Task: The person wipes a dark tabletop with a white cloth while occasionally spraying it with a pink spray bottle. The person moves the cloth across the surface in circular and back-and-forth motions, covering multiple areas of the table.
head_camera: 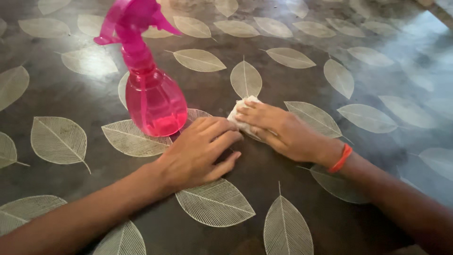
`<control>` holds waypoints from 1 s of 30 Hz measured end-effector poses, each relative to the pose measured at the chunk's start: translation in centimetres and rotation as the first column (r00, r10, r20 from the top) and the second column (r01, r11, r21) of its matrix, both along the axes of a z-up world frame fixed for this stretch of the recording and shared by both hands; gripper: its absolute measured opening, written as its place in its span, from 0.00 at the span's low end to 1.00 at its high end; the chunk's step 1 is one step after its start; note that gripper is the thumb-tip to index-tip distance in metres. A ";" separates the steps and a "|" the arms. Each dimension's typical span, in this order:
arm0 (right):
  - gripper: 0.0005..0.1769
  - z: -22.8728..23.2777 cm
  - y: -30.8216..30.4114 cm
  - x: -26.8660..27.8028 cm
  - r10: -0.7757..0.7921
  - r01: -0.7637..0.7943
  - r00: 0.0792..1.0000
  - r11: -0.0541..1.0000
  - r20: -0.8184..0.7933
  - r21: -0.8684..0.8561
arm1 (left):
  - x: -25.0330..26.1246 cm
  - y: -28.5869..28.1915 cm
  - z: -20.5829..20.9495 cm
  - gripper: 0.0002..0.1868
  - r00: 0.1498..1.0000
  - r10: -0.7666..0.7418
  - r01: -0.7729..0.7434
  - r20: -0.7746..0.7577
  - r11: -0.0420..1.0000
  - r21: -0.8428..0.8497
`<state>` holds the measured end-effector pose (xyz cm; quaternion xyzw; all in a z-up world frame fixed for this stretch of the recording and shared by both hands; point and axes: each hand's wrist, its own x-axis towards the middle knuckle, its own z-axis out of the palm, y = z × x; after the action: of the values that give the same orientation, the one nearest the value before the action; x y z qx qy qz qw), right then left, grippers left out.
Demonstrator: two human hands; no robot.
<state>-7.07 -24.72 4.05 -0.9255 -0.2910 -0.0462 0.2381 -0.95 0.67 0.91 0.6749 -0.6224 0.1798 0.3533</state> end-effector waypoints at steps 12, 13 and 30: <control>0.21 -0.2 -12.7 -0.6 -0.200 0.202 0.977 0.979 0.074 -0.017 | 0.1 -1.6 0.7 0.17 1.000 0.011 -0.010 -0.003 0.974 0.226; 0.21 -0.1 -13.7 -0.6 -0.216 0.218 0.973 0.976 0.077 -0.015 | 0.1 -1.9 0.9 0.18 1.000 0.010 -0.004 -0.025 0.969 0.248; 0.20 -1.7 -26.5 0.1 -0.382 0.390 0.909 0.921 0.170 -0.017 | 0.7 -22.2 -1.5 0.48 0.998 0.052 -0.040 -0.016 0.897 0.440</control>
<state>-7.00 -51.22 2.37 -0.9635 -0.1220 -0.1606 0.1761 -0.26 -21.53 -0.63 0.7541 -0.6258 0.0339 0.1961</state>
